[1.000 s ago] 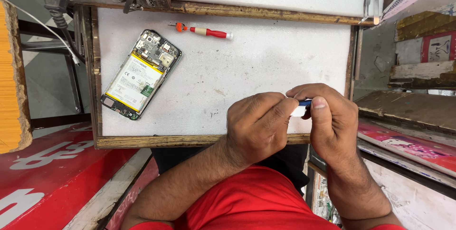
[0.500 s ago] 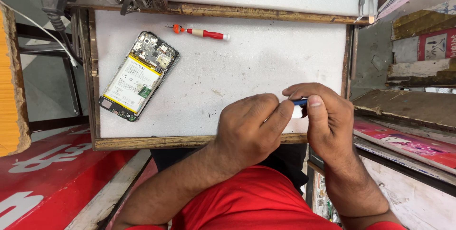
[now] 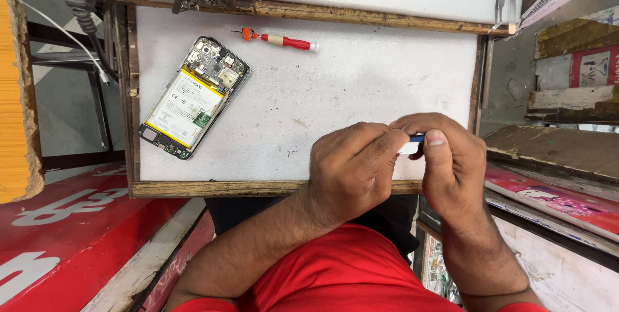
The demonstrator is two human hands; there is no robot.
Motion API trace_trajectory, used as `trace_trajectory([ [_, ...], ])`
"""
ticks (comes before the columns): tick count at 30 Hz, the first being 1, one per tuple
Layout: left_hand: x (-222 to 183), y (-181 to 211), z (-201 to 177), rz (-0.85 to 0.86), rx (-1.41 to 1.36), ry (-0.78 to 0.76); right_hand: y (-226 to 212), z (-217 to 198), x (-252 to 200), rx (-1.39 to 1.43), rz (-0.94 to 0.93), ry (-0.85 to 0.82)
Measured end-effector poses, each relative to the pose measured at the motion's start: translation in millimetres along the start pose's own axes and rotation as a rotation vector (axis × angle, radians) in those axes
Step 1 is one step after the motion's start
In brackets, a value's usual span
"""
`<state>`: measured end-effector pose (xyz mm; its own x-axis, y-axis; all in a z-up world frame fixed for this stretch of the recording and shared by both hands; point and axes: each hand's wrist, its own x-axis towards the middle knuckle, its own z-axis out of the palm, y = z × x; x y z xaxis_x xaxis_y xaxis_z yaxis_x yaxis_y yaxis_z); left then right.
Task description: The person disassembles a smartphone by removing the back cover and internal components. They then wipe the back of a blue smartphone with a white cloth and inspect the screen. The person handles multiple phone parts and tools on a cluttered workbench.
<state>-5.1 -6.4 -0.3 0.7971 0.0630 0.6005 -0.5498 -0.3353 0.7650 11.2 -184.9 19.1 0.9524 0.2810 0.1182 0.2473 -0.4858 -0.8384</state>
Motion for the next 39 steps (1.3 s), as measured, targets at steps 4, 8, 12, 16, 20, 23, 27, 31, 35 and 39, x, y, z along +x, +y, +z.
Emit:
trace_trajectory([
  [4,-1.1,2.8,-14.3,0.036,0.134,-0.123,2.0,0.2,1.5,0.032,-0.03,0.0],
  [8,-5.8,-2.2,-26.2,0.033,0.238,-0.203,12.4,0.5,0.1,0.107,0.001,0.036],
  [12,-13.0,-14.6,-39.5,-0.017,0.348,-0.25,29.6,-3.2,-1.5,0.255,0.135,0.085],
  [16,-29.2,-22.4,-50.7,-0.172,0.285,-0.258,51.3,-2.5,-9.3,0.41,0.21,0.142],
  [20,-34.1,-25.2,-44.2,-0.324,0.118,-0.15,66.3,2.1,-10.0,0.605,0.297,0.209],
  [23,-32.8,-24.8,-39.1,-0.336,0.01,-0.03,73.3,8.5,-12.0,0.821,0.311,0.222],
  [27,-12.2,-19.6,-37.2,-0.426,-0.084,-0.042,67.4,22.1,-13.6,1.161,0.399,0.239],
  [31,18.5,-8.1,-41.4,-0.305,0.04,-0.07,51.9,27.6,-4.8,0.7,0.291,0.191],
  [35,37.1,5.9,-37.1,-0.114,0.17,-0.18,33.3,22.2,-9.0,-0.015,-0.03,0.201],
  [39,43.1,18.5,-12.0,-0.002,0.184,-0.232,25.8,26.5,-7.0,-0.133,-0.35,0.239],
])
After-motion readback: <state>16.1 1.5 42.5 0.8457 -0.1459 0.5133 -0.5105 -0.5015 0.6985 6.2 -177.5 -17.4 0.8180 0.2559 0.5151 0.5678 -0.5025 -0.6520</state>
